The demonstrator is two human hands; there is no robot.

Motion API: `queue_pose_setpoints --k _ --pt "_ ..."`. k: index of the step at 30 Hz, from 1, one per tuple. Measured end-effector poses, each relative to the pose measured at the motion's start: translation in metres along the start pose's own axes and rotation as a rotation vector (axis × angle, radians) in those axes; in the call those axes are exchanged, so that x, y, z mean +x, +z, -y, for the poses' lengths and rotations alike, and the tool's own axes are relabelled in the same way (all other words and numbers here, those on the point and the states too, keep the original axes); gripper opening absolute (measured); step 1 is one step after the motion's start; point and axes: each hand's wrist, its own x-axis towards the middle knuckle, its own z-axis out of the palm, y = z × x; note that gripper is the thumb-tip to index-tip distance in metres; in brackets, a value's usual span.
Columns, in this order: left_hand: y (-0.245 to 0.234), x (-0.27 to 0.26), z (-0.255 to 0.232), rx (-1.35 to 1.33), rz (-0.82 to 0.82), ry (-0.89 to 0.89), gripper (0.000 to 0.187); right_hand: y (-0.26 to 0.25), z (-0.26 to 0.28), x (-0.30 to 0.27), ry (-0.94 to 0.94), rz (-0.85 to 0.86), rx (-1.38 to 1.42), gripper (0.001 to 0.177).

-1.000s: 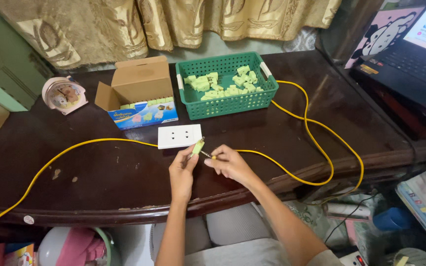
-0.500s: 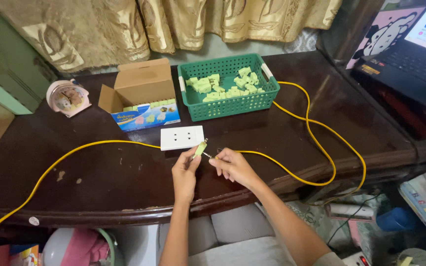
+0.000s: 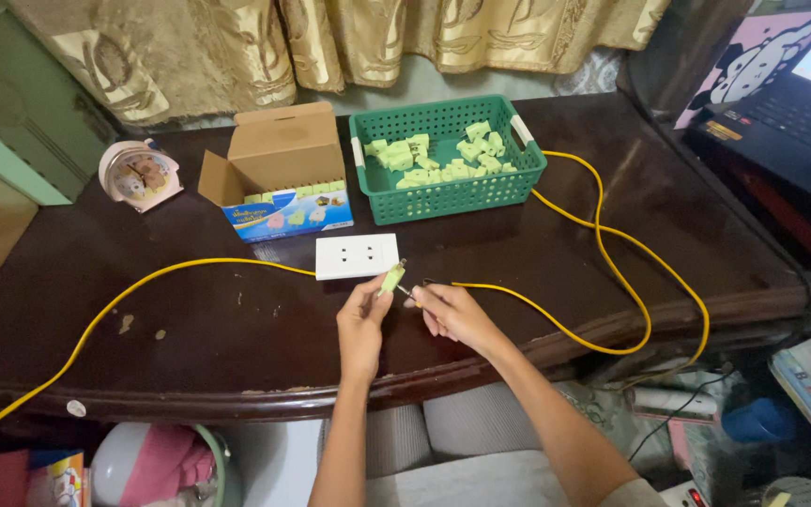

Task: The person assembles a series of small green electrical plug housings by inserting wire components and using a screwdriver to tighten the internal screws on each unit.

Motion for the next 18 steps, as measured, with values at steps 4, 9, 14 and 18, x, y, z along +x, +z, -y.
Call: queue_pose_setpoints --k 4,9,14,18 --pt "0.0 -0.002 -0.004 -0.015 -0.002 -0.001 0.03 -0.006 -0.019 0.009 -0.063 0.011 0.064 0.03" --pt "-0.001 -0.002 -0.003 0.003 0.007 0.011 0.029 -0.006 -0.006 -0.001 -0.037 0.012 0.038 0.024" --pt "-0.001 -0.001 -0.004 -0.011 0.002 0.003 0.029 -0.005 -0.011 0.002 -0.037 0.015 -0.027 0.027" --pt "0.0 -0.003 -0.009 -0.007 0.004 -0.01 0.03 -0.005 -0.008 0.001 -0.001 0.023 -0.069 0.038"
